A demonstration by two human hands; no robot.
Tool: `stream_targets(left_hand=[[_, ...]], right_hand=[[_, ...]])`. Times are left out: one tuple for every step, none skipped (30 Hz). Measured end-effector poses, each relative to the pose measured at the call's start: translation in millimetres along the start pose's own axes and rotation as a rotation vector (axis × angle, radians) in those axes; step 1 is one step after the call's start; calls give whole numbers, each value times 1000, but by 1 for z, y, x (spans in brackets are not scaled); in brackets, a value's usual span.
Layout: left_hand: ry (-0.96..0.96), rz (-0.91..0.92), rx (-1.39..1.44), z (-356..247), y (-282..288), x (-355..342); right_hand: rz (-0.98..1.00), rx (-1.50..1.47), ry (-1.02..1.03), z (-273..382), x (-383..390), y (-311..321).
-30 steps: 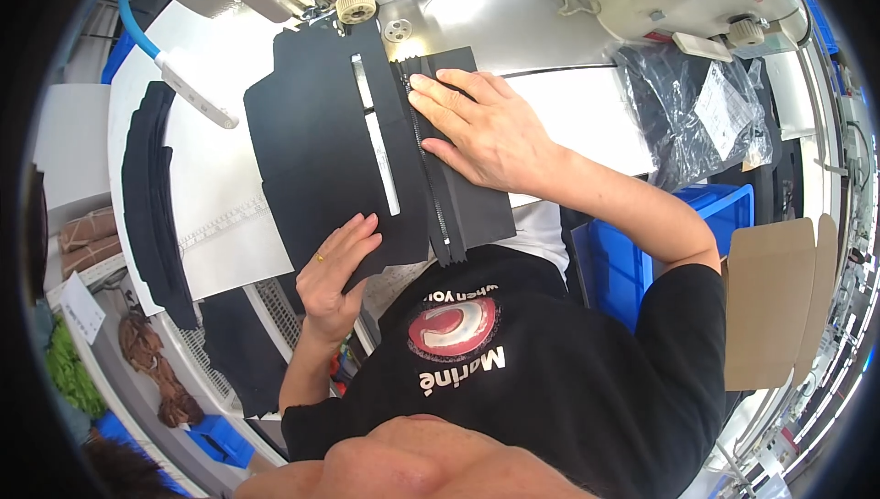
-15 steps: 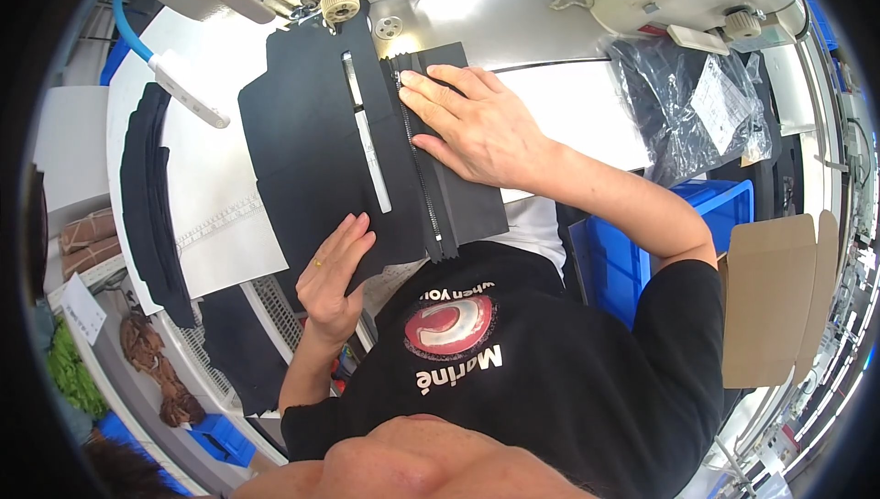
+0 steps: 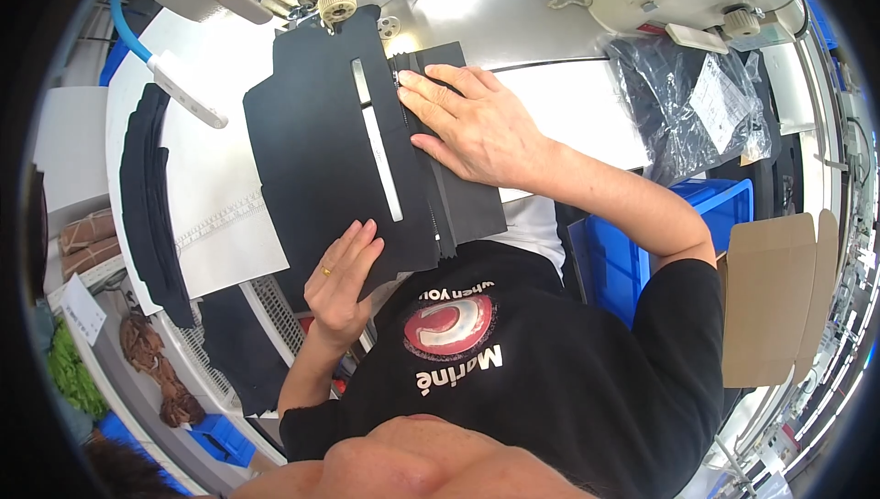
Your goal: Sewing a zipper onto a piece of black material using an industrial sewing machine.
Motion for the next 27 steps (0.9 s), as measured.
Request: stream_targets(left_hand=[[10,10,-2,1,-2,1],[12,11,-13,1,-2,2],[18,2,-22,1,-2,2],[14,10,-23,0,-4,3],[15,8,-41,0,-4,3],[19,-19,-55,-1,-2,1],[19,5,-59,-2,-3,-1],[23,33,-80,-3,-2,-4],[9,44,-101,-5,1,-9],[29,62,-101,-5,7,-14],[157,87,102,6,15,-18],[285,100,306,16,21,-21],[312,-43,443,20,43,-26],[299,-78,417,16,56,-31],[209,-170,420,8,74,-35],[209,-97,412,6,71,-38],[145,23,303,-2,60,-40],[78,67,249,-7,54,-41],[42,128,182,-9,42,-39],[26,167,152,-9,34,-35],[14,156,158,-7,29,-31],[2,177,112,-6,21,-26],[-9,199,66,-5,14,-21],[-10,159,100,-4,13,-18],[15,195,91,0,5,-14],[34,193,107,3,2,-12],[42,163,132,4,2,-11]], right_hand=[[-4,-2,0,0,0,0],[-4,-2,-1,0,0,0],[-9,1,1,0,0,0],[-14,4,3,1,0,0],[-13,4,2,0,0,0],[-16,1,1,0,0,0],[-22,4,14,1,1,1],[-17,-2,2,-1,1,1],[-13,5,-2,-1,1,1],[-1,20,8,0,1,0],[-8,10,-5,-1,1,0],[-6,22,-4,1,0,0],[-16,35,-9,2,-2,-1],[-2,34,-6,4,-4,-4],[-20,8,11,7,-7,-5],[-44,-10,45,12,-11,-6],[-38,-11,56,15,-15,-10],[-32,-4,51,13,-20,-14],[-11,11,81,16,-24,-19],[-13,10,71,13,-27,-21],[-18,35,68,11,-30,-22],[-18,62,60,9,-32,-23],[-19,58,73,8,-33,-23],[-11,58,70,6,-33,-23],[-11,68,76,6,-32,-22],[5,58,68,4,-32,-23],[7,76,72,5,-31,-23]])
Point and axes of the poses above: each hand's wrist, its own x-axis away from the middle knuckle, its own y-axis out of the back of the hand, z = x × y, the point moved 10 cm from there along -x, towards the middle knuckle, and after that the axes turned 1 degree about -y, right-handed, at the moved point
